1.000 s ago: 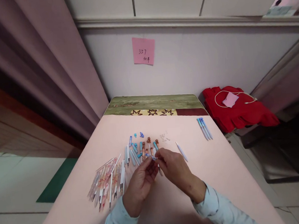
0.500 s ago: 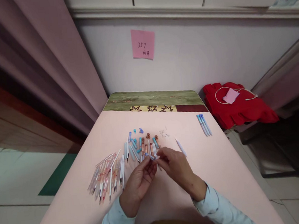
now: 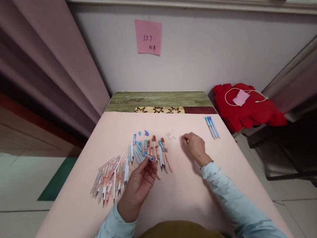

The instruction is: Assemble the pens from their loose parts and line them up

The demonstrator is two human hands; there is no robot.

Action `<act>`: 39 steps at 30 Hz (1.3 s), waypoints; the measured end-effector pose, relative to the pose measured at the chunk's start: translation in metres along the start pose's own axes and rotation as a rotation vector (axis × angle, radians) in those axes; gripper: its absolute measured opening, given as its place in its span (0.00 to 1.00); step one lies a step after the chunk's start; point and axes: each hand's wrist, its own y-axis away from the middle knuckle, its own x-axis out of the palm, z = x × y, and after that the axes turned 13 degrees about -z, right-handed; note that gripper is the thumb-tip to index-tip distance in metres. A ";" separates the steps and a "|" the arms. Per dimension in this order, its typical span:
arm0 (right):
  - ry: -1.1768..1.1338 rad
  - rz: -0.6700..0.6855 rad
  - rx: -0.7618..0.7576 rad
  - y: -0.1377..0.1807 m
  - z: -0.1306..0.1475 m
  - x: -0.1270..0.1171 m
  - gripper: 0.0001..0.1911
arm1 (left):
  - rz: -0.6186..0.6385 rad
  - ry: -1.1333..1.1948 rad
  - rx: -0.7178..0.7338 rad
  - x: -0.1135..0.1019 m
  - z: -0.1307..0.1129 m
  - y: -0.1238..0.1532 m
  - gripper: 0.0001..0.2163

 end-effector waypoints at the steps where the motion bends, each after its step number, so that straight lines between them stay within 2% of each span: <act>1: -0.006 0.008 -0.010 -0.005 0.002 0.004 0.11 | 0.000 -0.009 0.003 0.000 0.000 0.000 0.06; 10: 0.013 0.074 -0.126 -0.048 0.025 0.035 0.14 | -0.012 0.012 0.012 0.001 -0.001 0.000 0.06; 16: 0.018 0.109 -0.150 -0.054 0.031 0.044 0.13 | 0.021 0.047 -0.014 -0.002 -0.003 -0.003 0.06; 20: 0.010 0.097 -0.147 -0.052 0.036 0.038 0.13 | 0.039 0.087 -0.011 -0.001 -0.005 -0.006 0.07; 23: -0.108 0.044 -0.116 -0.039 0.045 0.022 0.11 | 0.054 0.102 -0.008 0.001 -0.007 -0.006 0.07; 25: -0.493 0.006 -0.027 -0.021 0.055 0.006 0.08 | 0.046 0.100 -0.022 0.003 -0.006 -0.005 0.08; 27: -0.892 0.056 0.072 0.003 0.066 -0.011 0.08 | 0.035 0.090 -0.036 0.005 -0.003 -0.005 0.08; 29: -1.113 0.070 0.114 0.029 0.076 -0.027 0.09 | 0.042 0.075 -0.041 0.006 0.000 -0.006 0.07; 31: -1.180 0.064 0.102 0.050 0.084 -0.038 0.08 | 0.056 0.062 -0.040 0.007 0.004 -0.007 0.07; 33: -1.134 0.023 0.027 0.064 0.087 -0.045 0.06 | 0.068 0.057 -0.043 0.006 0.007 -0.008 0.07; 37: -1.001 -0.100 -0.147 0.072 0.087 -0.046 0.05 | 0.089 0.057 -0.069 0.003 0.013 -0.011 0.07; 39: -0.991 -0.112 -0.184 0.073 0.087 -0.044 0.05 | 0.097 0.056 -0.072 0.000 0.015 -0.011 0.07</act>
